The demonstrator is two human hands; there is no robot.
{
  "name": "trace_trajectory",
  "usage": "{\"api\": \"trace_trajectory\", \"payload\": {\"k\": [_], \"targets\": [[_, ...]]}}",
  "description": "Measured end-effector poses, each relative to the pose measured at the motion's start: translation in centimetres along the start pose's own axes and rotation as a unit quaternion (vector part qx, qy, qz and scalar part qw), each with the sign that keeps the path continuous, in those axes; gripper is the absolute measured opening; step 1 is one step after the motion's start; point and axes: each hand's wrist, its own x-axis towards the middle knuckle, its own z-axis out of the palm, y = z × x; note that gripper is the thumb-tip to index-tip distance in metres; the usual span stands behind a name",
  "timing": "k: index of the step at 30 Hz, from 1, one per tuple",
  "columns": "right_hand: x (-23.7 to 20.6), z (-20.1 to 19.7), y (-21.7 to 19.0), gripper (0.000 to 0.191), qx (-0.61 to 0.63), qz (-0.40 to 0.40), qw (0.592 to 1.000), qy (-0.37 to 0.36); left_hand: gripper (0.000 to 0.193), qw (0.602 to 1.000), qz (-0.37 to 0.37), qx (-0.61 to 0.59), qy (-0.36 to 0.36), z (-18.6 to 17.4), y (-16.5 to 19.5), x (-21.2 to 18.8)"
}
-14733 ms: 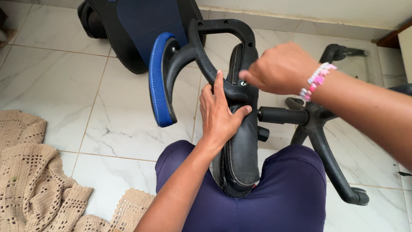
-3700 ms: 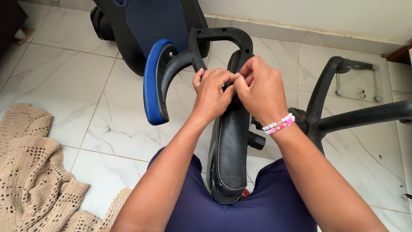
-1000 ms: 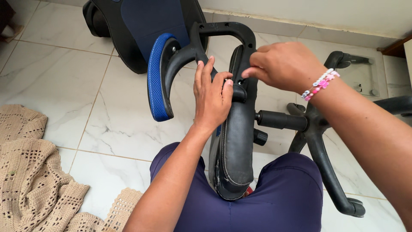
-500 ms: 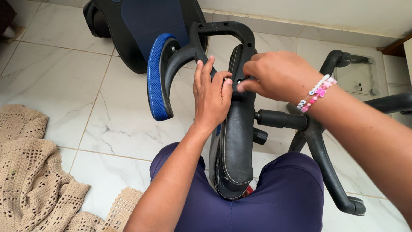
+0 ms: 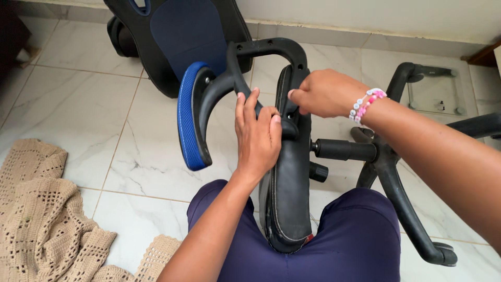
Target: The person sits on the floor and unscrews the screws holding an office chair armrest, first by hand and then using a hex key, and removes the armrest from the seat. They then align the armrest back onto the seat and thread the screws back in by hand to reattach it.
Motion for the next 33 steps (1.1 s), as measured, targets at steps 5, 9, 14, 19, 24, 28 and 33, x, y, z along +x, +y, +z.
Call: {"api": "trace_trajectory", "payload": {"k": [5,9,14,19,24,28,33], "targets": [[-2.5,0.3,0.2,0.040,-0.206,-0.205,0.950,0.114,0.019,1.000,-0.002,-0.007,0.008,-0.4,0.5,-1.0],[-3.8,0.1,-0.1,0.037,-0.282,-0.390,0.872,0.084,0.019,1.000,-0.003,-0.009,0.005,-0.7,0.8,-1.6],[-3.9,-0.2,0.6,0.020,-0.287,-0.390,0.871,0.086,0.019,1.000,-0.016,-0.010,-0.007,-0.7,0.8,-1.8],[-2.7,0.9,0.7,0.041,-0.277,-0.246,0.928,0.046,0.020,1.000,-0.019,-0.011,-0.006,-0.7,0.7,-1.9],[-3.3,1.4,0.1,0.050,-0.079,-0.054,0.995,-0.014,0.020,0.999,-0.027,-0.021,-0.004,-0.7,0.8,-1.9],[-4.8,1.1,0.0,0.039,-0.232,-0.243,0.937,0.099,0.019,1.000,-0.018,-0.007,-0.005,-0.7,0.8,-1.9],[-5.3,0.6,0.1,0.021,-0.366,-0.401,0.831,0.117,0.019,1.000,-0.017,-0.009,-0.005,-0.8,0.8,-1.9]]}}
